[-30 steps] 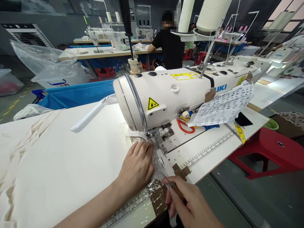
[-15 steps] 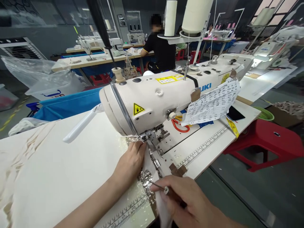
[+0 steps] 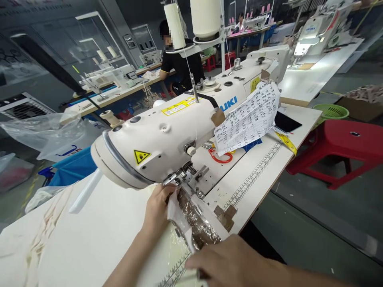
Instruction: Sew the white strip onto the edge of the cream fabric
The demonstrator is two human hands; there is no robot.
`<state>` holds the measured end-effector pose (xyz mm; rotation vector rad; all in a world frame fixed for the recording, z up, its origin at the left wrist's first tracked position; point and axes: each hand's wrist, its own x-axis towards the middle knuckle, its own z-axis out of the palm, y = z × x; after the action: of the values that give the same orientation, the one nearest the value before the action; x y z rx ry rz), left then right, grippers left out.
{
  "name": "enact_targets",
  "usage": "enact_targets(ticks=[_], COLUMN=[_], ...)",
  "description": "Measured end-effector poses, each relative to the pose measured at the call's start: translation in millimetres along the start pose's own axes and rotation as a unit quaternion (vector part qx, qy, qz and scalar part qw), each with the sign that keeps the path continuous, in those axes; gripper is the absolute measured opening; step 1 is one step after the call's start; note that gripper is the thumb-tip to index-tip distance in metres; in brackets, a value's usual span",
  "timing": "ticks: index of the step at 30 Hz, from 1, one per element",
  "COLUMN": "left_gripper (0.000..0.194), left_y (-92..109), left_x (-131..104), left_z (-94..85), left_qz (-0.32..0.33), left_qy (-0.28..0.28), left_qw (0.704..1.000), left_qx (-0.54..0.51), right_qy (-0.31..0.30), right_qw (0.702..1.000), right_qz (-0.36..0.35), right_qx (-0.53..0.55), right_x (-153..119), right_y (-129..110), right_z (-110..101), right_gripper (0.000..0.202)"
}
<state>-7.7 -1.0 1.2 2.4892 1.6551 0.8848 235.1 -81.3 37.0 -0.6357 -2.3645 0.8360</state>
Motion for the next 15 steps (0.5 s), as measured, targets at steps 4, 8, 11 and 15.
enact_targets(ticks=[4, 8, 11, 15], left_gripper=[0.021, 0.023, 0.023, 0.022], left_y=[-5.6, -7.7, -7.9, -7.9], left_x=[1.3, 0.4, 0.6, 2.8], left_z=[-1.3, -2.8, -5.0, -7.9], left_qz=[-0.018, -0.022, -0.013, -0.003], left_qy=[-0.017, -0.026, -0.031, -0.036], left_qw=[0.998, 0.998, 0.998, 0.998], left_qx=[-0.054, -0.052, -0.05, -0.057], right_qy=[0.032, 0.076, 0.105, 0.082], right_qw=[0.982, 0.972, 0.966, 0.964], right_qz=[0.185, 0.219, 0.21, 0.202], right_qx=[-0.014, -0.042, -0.113, -0.153], right_x=[0.7, 12.9, 24.7, 36.9], right_y=[15.9, 31.0, 38.5, 40.8], right_z=[-6.4, -1.4, 5.2, 10.1], right_gripper=[0.025, 0.024, 0.026, 0.028])
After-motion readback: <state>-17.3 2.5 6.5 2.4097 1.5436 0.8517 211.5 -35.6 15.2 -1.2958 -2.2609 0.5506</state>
